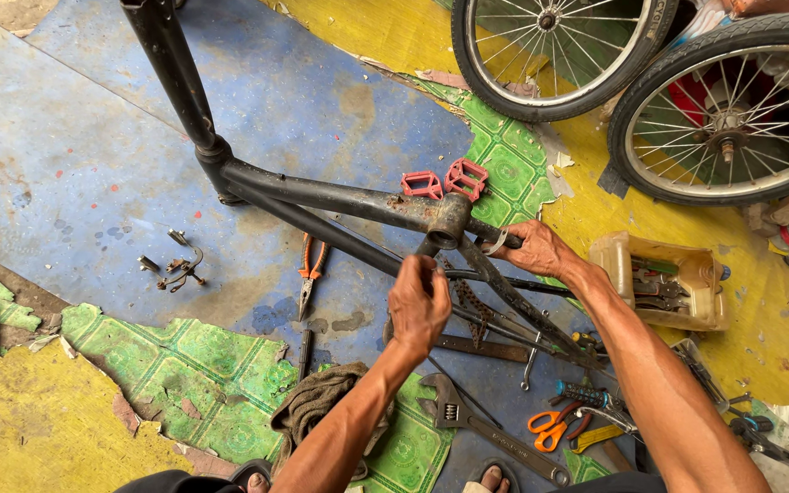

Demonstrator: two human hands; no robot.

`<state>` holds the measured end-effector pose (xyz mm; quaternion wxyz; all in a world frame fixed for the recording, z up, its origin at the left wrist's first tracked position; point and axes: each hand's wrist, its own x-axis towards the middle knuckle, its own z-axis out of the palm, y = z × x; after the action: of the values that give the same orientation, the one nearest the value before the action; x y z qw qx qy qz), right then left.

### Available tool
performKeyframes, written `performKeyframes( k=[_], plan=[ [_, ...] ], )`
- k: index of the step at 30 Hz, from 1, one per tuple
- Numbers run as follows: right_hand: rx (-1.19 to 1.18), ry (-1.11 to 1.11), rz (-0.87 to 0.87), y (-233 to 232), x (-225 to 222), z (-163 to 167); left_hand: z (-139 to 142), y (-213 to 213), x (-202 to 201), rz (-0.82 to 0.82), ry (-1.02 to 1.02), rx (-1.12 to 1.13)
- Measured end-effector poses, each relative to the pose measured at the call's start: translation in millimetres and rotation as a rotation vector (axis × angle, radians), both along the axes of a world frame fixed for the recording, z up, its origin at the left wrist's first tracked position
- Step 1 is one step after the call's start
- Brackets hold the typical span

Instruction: The person applies grease by hand to a bicycle crank and bottom bracket assembly on a workbench, working the grease into the parts. They then wipe their hands with a rag, walk to a bicycle frame lying on the floor, and handle the frame and nearby tools.

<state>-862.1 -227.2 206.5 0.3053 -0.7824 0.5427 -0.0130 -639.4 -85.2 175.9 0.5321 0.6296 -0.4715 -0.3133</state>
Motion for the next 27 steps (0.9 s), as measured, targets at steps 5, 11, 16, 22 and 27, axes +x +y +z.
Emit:
performKeyframes(
  k=[5, 11, 16, 22, 27],
  plan=[
    [-0.223, -0.015, 0.019, -3, -3, -3, 5, 10, -2, -0.045, -0.09, -0.145],
    [-0.262, -0.035, -0.109, -8, -6, -5, 13, 2, 0, -0.086, -0.181, -0.118],
    [-0.284, -0.139, -0.085, -16, -12, -12, 21, -6, 5, -0.212, -0.166, 0.022],
    [-0.259, -0.163, -0.124, -18, -16, -16, 31, -19, 5, -0.24, -0.192, -0.031],
    [-0.238, -0.126, -0.159, -16, -18, -16, 36, -25, 7, -0.297, -0.183, 0.0]
  ],
)
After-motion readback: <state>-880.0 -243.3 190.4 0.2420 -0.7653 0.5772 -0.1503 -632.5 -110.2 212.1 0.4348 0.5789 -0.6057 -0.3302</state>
